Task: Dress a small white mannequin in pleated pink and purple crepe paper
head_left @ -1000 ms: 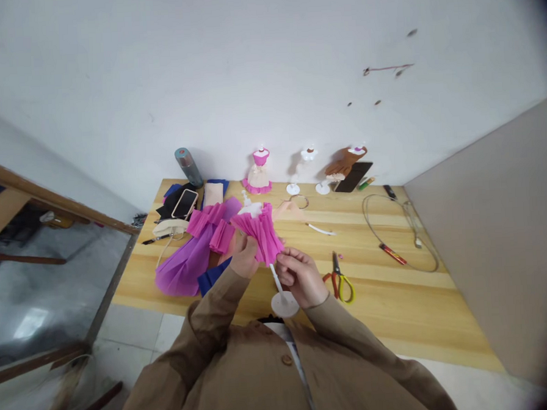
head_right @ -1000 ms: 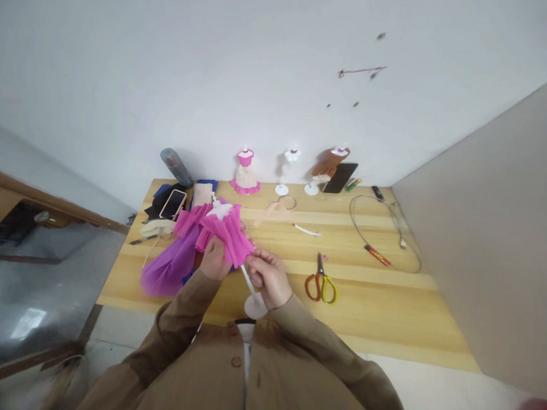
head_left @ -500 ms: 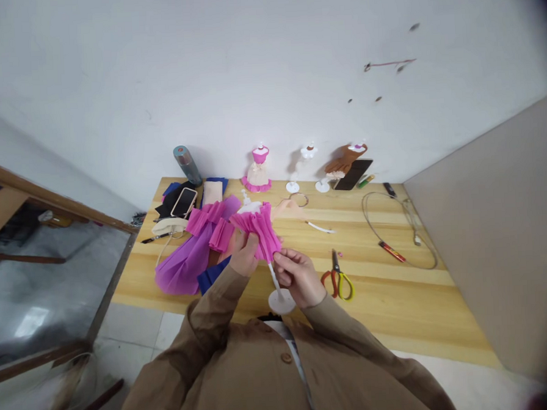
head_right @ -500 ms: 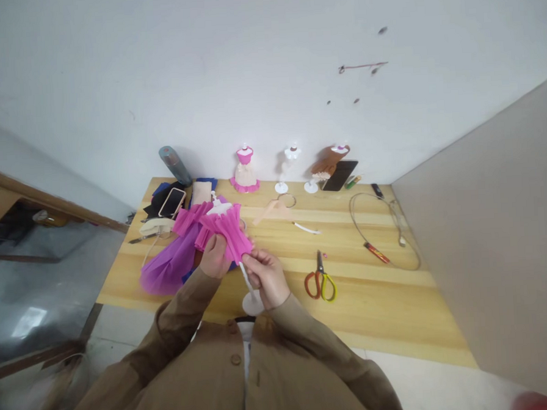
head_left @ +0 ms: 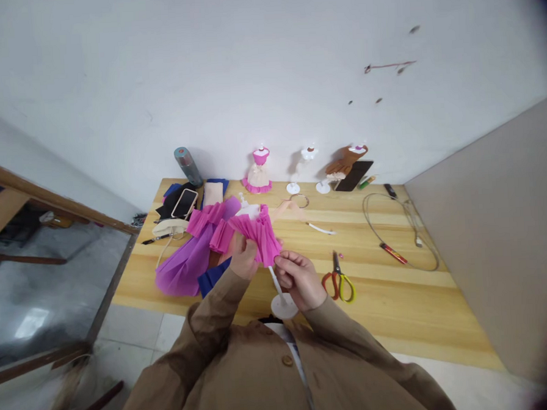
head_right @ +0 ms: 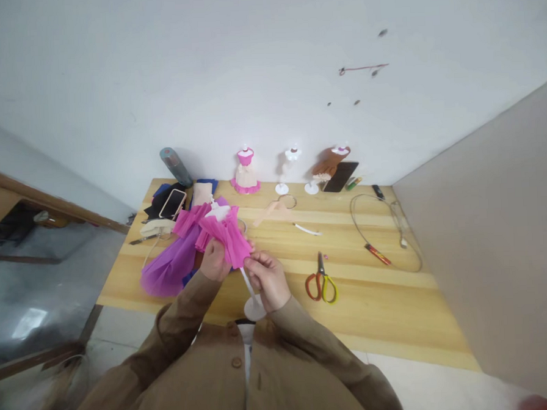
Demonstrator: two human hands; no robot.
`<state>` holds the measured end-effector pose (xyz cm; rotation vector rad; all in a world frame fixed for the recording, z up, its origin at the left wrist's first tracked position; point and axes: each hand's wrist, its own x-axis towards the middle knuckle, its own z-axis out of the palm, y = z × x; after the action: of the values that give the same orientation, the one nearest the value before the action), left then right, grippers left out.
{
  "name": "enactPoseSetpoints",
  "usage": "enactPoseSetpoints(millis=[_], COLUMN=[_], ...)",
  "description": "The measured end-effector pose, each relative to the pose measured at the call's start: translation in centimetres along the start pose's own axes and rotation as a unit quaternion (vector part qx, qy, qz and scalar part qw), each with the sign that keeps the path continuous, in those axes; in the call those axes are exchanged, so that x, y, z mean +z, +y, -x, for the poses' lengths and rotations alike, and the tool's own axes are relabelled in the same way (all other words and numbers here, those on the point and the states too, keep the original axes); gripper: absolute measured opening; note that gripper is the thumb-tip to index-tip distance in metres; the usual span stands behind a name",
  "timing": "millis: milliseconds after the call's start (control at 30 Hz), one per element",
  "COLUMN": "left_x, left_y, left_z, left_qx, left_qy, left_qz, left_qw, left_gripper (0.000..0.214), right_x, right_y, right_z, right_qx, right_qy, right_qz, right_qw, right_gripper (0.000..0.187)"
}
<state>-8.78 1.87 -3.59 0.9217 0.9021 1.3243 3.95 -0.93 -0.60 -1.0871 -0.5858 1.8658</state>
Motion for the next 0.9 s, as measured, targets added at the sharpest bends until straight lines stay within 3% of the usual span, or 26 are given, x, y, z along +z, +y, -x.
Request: enactPoseSetpoints(millis=[100,200,400,500,600,700,800,900], left_x=[0.1,-0.1,0.0,0.0,0.1,0.1,0.1,0.1], left_y=[0.1,0.1,0.0,0.1,0.3,0.4,0.5,0.5], left_z=[0.1,0.3,0.7,0.7,0.8,0.8,1.0,1.2], left_qx=[0.018,0.010,-0.002,-0.003,0.000,0.000,0.012,0.022], left_qy=[-0.014,-0.015,0.033,0.040,0.040,0.038,0.062,0.084], left_qz=[0.032,0.020,0.014,0.021,0.026,0.004,-0.041,-0.059], left_qw=[0.999,1.000,0.999,0.999,0.999,0.999,0.997,0.995], left_gripper=[0.071,0.054,0.041,0.043,0.045,0.040,0.037,0.039], right_x=[0.1,0.2,-0.1,-0.5,-0.4,0.3,1.1,1.7], right_y=[0.0,0.2,0.4,-0.1,-1.0,-1.9,-2.5,-2.9], right_z=[0.1,0.1,0.2,0.5,1.1,1.6,1.6,1.3], right_qx=[0.001,0.007,0.005,-0.073,-0.248,-0.387,-0.460,-0.485], right_qy=[0.002,0.008,0.001,0.022,0.091,0.086,0.046,0.052], right_qz=[-0.001,0.003,0.033,0.106,0.212,0.323,0.407,0.439], right_qw=[1.000,1.000,0.999,0.991,0.941,0.859,0.788,0.755], right_gripper=[0.033,0.033,0.036,0.034,0.023,0.007,0.005,0.009])
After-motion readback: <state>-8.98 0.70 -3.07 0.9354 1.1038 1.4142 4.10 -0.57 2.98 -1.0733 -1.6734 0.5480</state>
